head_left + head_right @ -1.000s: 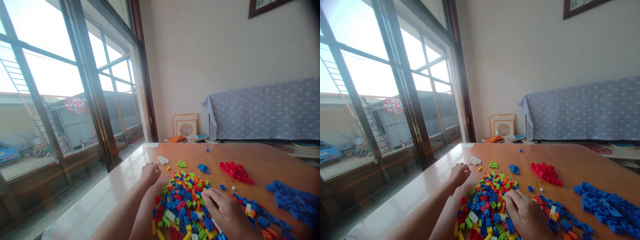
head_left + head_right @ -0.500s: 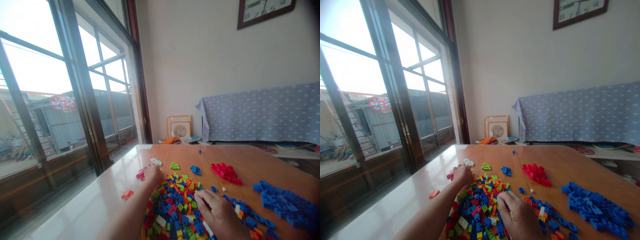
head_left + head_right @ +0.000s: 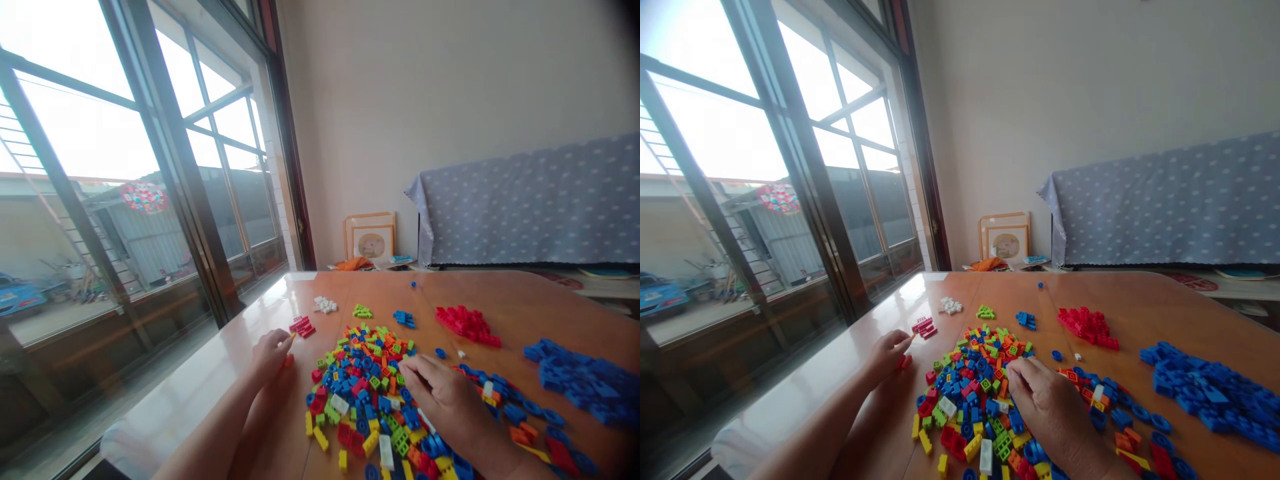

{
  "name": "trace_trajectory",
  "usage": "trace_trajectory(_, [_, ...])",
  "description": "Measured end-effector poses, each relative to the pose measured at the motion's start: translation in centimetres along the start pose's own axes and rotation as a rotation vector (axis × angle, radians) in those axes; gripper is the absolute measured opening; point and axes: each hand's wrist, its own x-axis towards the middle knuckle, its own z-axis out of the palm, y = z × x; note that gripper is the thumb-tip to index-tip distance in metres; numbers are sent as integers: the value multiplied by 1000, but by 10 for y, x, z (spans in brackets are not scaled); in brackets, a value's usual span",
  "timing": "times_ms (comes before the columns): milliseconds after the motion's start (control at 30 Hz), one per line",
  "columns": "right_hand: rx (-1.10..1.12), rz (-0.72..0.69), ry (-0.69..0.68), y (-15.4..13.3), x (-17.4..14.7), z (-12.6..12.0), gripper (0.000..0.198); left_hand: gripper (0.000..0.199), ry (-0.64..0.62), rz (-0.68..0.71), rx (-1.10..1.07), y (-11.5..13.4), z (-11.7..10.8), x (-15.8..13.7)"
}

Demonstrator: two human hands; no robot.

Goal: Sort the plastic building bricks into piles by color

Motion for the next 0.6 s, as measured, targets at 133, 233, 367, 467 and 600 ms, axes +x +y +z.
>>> trace_trajectory(133, [-2,-14,-18,-4,0,-2,32,19,-31,42,-4,1,10,-11])
trace_trajectory(233, [-6,-16,10,-3,0,-4,31,13,-38,65,9,6,12,-17])
trace_trajectory(367, [-9,-10,18,-4,0,-5,32,11,-55,94,15,6,6,-30])
trace_trajectory(467, [-11,-10,1,-6,-1,-5,32,12,-50,112,3,2,1,-44])
trace_trajectory(600, [-16,-25,-23,-8,-2,-4,34,9,-39,139,-18,-2,-3,-63])
